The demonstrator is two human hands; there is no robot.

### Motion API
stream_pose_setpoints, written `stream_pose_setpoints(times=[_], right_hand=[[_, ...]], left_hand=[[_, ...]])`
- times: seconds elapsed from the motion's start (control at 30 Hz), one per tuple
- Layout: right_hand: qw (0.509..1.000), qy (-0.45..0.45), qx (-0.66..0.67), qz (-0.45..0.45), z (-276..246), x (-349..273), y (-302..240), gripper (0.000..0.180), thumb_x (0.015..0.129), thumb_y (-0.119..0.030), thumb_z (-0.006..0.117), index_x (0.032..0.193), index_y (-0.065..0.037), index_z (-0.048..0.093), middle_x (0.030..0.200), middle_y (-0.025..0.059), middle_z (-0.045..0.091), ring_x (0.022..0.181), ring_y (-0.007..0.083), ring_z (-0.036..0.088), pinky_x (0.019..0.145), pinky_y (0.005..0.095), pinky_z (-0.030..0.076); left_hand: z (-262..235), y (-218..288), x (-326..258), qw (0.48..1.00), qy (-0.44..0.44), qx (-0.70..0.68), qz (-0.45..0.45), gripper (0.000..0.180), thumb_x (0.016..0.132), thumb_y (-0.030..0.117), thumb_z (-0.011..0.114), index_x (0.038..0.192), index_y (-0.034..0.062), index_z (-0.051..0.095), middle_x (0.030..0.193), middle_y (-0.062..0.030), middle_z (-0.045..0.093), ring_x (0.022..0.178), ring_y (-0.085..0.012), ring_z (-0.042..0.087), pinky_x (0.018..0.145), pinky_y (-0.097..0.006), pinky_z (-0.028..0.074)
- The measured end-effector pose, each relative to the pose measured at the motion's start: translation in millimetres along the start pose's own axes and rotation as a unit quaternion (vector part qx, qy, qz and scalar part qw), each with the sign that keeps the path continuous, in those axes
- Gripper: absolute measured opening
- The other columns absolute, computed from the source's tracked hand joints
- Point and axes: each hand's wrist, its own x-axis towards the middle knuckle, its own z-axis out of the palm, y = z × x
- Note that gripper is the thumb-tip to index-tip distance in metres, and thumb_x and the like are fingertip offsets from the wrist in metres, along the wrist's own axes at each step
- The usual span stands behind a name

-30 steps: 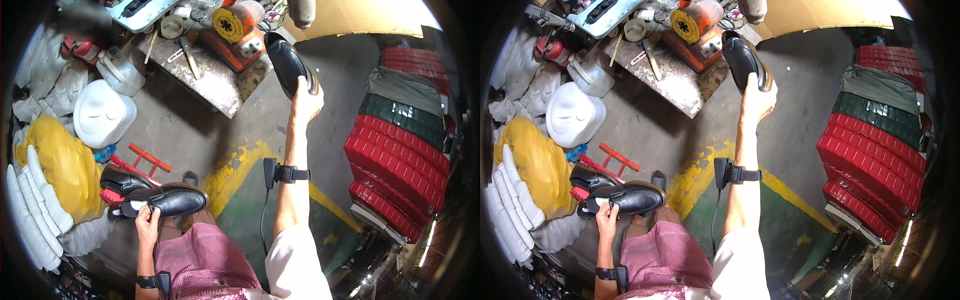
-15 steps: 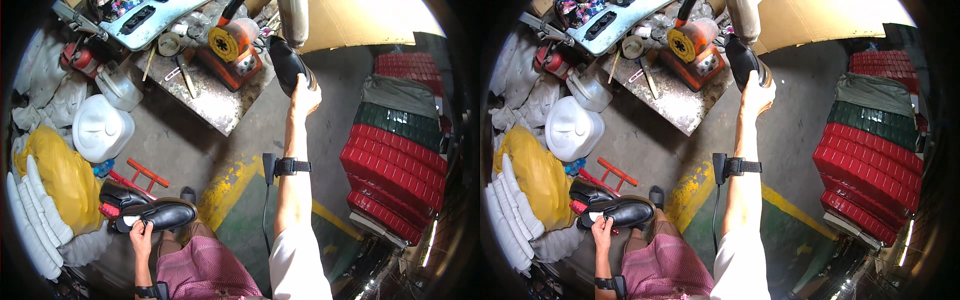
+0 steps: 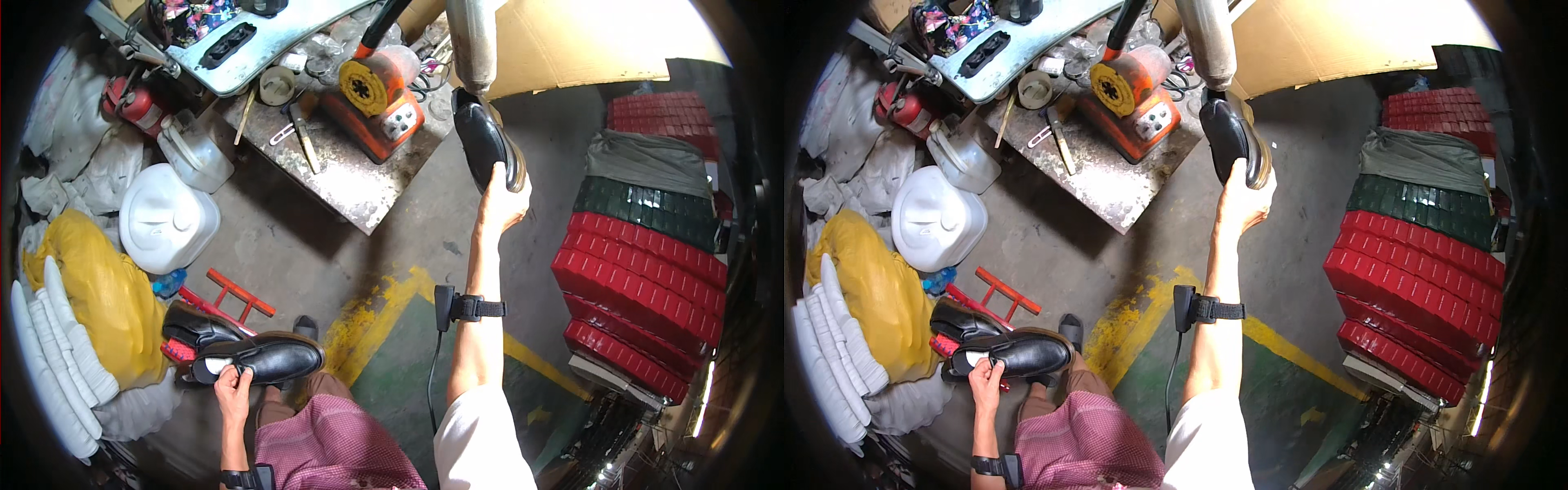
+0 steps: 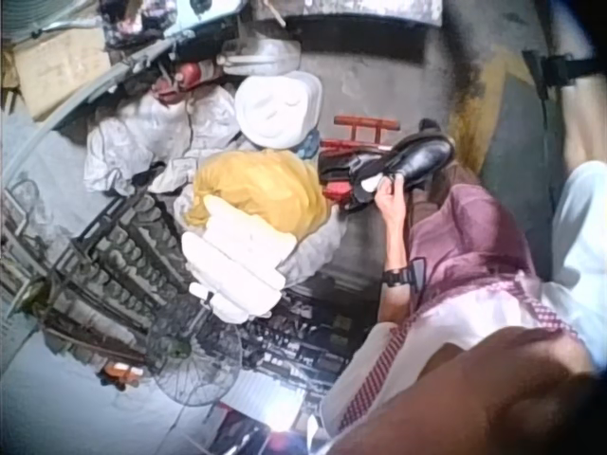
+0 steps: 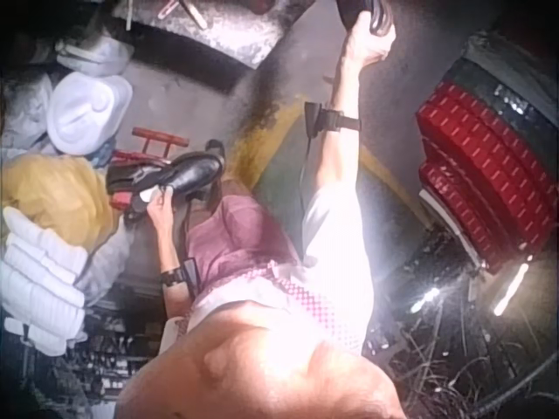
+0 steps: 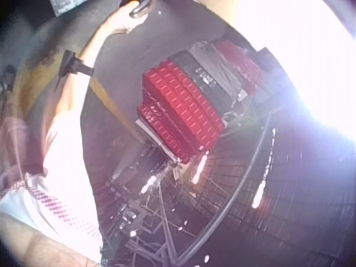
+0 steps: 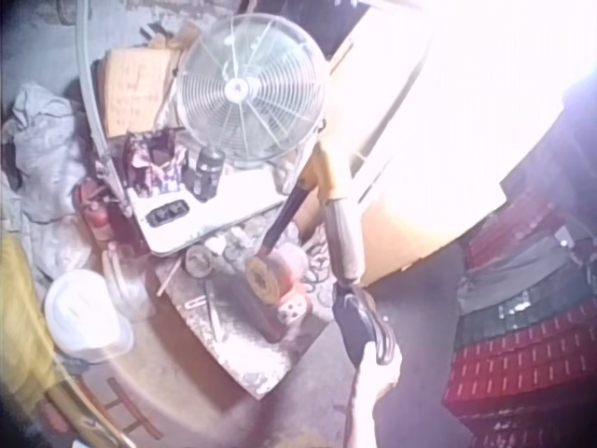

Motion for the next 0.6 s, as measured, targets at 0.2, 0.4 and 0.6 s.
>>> stream_pose_setpoints(times=[0.2, 0.4, 0.6], right_hand=[[0.999, -0.004, 0.029, 0.021, 8, 7, 19, 0.054, 0.067, -0.029, 0.069, 0.109, 0.002, 0.053, 0.102, 0.0178, 0.059, 0.091, 0.0281, 0.058, 0.081, 0.0340, 0.044], [0.691, -0.133, 0.496, 0.509, 15, 2, 38, 0.036, 0.076, -0.026, 0.052, 0.098, 0.002, 0.051, 0.093, 0.0206, 0.058, 0.076, 0.0326, 0.061, 0.070, 0.0414, 0.052], [0.627, -0.136, 0.568, 0.516, 30, 8, 32, 0.043, 0.079, -0.026, 0.047, 0.105, 0.008, 0.047, 0.098, 0.0258, 0.056, 0.087, 0.0389, 0.058, 0.072, 0.0408, 0.053]], left_hand=[[-1, -3, -1, 1.000, -0.011, 0.016, -0.003, 0.027, 0.077, 0.008, 0.060, 0.058, -0.0017, 0.043, 0.063, 0.0017, 0.036, 0.052, -0.0034, 0.030, 0.045, -0.022, 0.023], [-8, -10, -2, 1.000, 0.001, -0.018, -0.011, 0.028, 0.077, 0.007, 0.059, 0.057, -0.0003, 0.041, 0.063, 0.0022, 0.035, 0.053, -0.0036, 0.030, 0.045, -0.022, 0.023], [-9, -18, -1, 0.999, 0.002, -0.027, -0.023, 0.031, 0.079, 0.008, 0.059, 0.055, 0.0008, 0.040, 0.062, 0.0028, 0.035, 0.050, -0.0035, 0.030, 0.043, -0.021, 0.024]])
